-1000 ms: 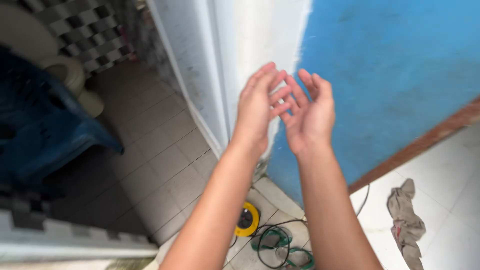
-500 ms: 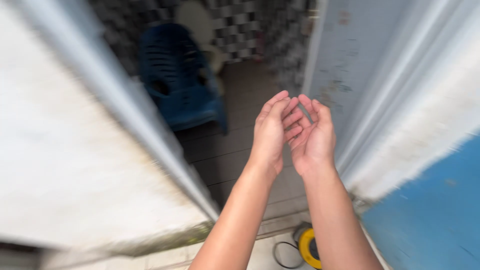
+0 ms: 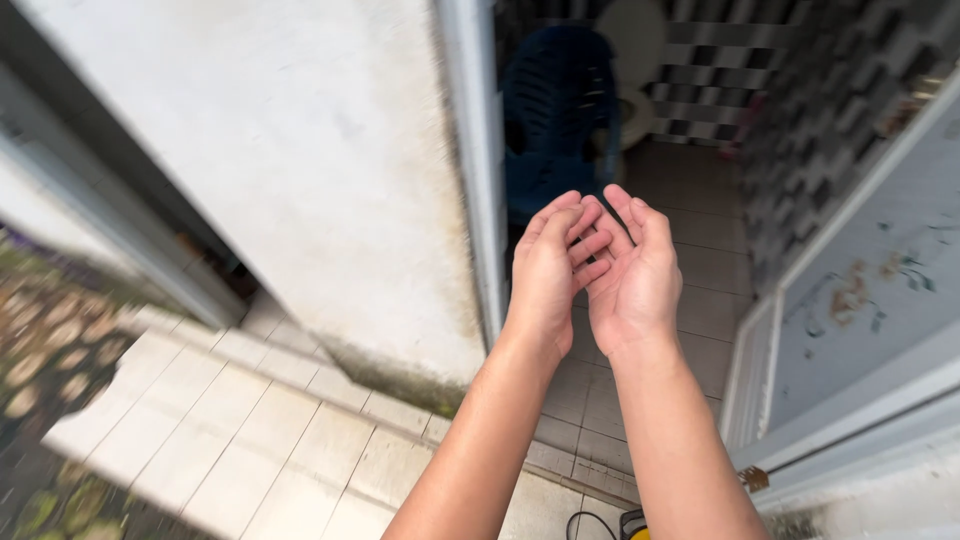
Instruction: Gathering an extension cord reel and a pressure washer before putting away equipment and closing a door.
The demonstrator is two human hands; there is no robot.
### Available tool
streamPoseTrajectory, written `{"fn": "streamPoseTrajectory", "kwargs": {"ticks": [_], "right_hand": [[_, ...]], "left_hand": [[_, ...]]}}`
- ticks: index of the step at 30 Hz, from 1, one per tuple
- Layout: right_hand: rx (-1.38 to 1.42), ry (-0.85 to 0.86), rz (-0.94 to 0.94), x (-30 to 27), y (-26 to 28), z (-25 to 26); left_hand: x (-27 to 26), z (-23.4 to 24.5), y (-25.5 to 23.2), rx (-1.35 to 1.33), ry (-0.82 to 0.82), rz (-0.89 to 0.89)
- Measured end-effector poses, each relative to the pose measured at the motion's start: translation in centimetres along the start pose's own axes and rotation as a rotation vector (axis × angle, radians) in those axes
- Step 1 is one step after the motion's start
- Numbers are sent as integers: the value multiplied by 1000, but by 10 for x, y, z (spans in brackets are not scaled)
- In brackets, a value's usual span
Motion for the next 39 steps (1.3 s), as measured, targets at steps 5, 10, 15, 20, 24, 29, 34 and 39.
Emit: {"fn": "streamPoseTrajectory", "kwargs": {"ticks": [5,10,15,20,24,29,34,39], "right_hand": [[-9,42,-114,-20,-26,-13],[-30,100,-205,-33,-60,-36],[-8,214,-261,-37,-109,-76],[-68,304,-370,-51,-159,-135],[-107,352,-393,-73,-195,-196],[-18,466,-488,-103,-264,-280],[57,576,-565,-147,-323,-346],[117,768,-563,-184,-374,-403]], "left_hand": [[-27,30,-13,-20,-105,-54],[-45,64,-33,-68,-191,-95],[-54,113,-59,-65,-263,-120],[-51,188,-94,-51,-436,-201],[-71,254,-147,-63,-585,-314],[-94,333,-209,-75,-623,-428],[-118,388,-257,-88,-659,-511],[-121,447,-281,-216,-704,-694]]}}
Point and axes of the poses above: each hand's wrist, its own x-axis towards the middle knuckle, its own z-axis out of the back of the hand, y = z × x, the point moved 7 cm from there along x, towards the middle knuckle, and after that the axes turned 2 degrees about -x, right-handed, at the moved point
